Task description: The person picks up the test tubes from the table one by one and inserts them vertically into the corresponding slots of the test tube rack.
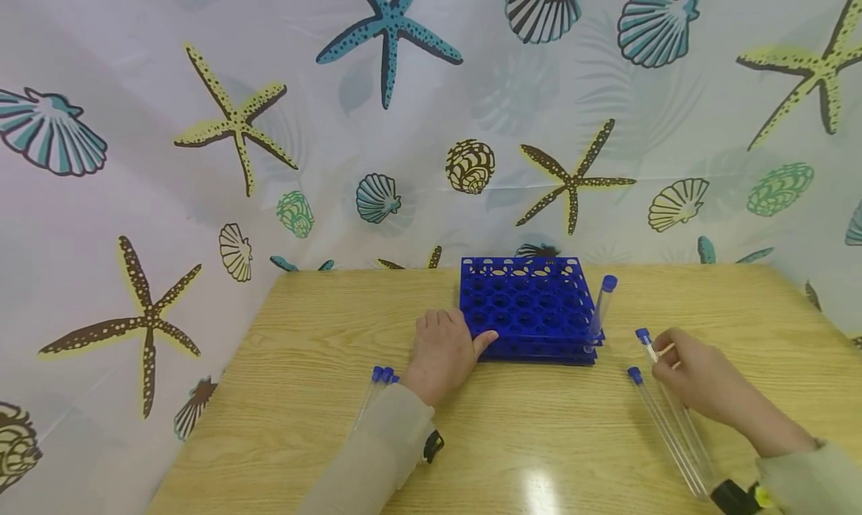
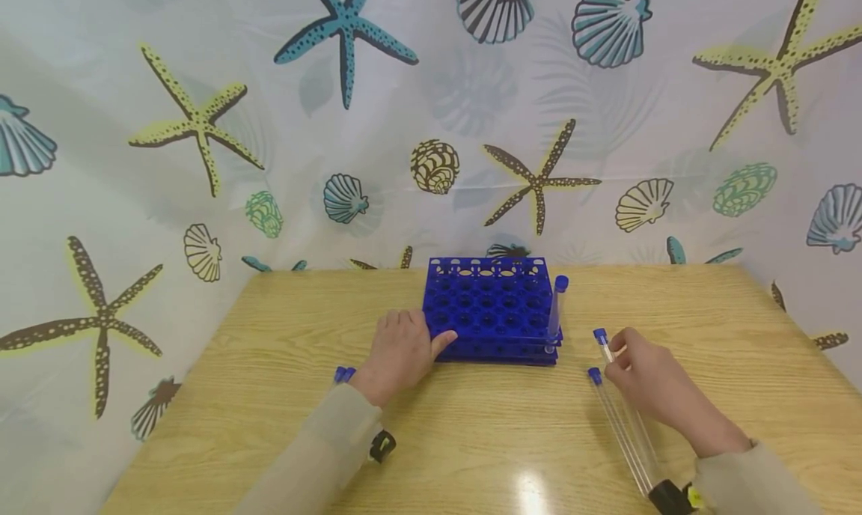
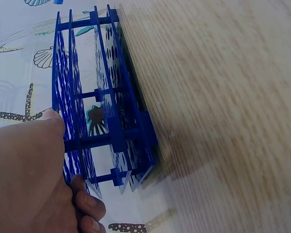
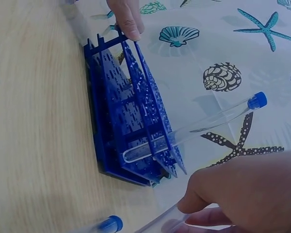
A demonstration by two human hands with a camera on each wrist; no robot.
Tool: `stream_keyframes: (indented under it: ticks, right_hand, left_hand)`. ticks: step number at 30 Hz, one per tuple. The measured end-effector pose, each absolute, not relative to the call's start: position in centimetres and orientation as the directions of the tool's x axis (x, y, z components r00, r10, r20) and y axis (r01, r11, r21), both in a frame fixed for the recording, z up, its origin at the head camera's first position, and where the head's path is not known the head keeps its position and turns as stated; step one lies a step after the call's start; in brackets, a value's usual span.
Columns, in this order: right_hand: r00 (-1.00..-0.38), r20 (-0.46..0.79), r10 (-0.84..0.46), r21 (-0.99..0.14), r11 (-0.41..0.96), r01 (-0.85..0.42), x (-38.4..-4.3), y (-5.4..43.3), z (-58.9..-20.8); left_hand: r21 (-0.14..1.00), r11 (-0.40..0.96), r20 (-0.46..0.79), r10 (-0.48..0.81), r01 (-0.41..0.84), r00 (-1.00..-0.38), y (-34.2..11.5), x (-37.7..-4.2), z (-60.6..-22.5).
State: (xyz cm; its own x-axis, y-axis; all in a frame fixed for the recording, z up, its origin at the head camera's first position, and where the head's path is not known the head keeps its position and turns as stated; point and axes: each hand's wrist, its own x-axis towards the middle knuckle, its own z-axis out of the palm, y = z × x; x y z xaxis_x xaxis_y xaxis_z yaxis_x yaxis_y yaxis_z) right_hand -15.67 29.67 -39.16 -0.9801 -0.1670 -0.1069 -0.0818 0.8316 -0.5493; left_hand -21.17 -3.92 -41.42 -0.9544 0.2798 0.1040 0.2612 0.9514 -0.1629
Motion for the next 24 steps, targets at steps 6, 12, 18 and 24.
stream_keyframes:
  ticks: [6,12,18,24]
  right_hand:
    - [-0.988,-0.023,-0.150,-0.540,0.834,-0.114,-16.1,29.3,-38.2]
    - [-0.989,0.066,-0.134,-0.551,0.821,-0.148,-16.4,28.7,-37.5]
    - [-0.983,0.147,-0.109,-0.546,0.820,-0.173,-16.7,28.3,-37.1]
    - [-0.964,0.251,-0.089,-0.529,0.822,-0.213,-16.9,27.9,-36.8]
  left_hand:
    - [-0.173,0.950,0.115,0.281,0.260,-0.953,-3.9,-21.2,-41.5]
    - [-0.172,0.950,0.117,0.282,0.260,-0.952,-4.0,-21.2,-41.6]
    - [-0.190,0.947,0.132,0.285,0.258,-0.949,-4.0,-21.1,-41.5]
    - [-0.202,0.944,0.138,0.292,0.262,-0.946,-4.0,-21.1,-41.5]
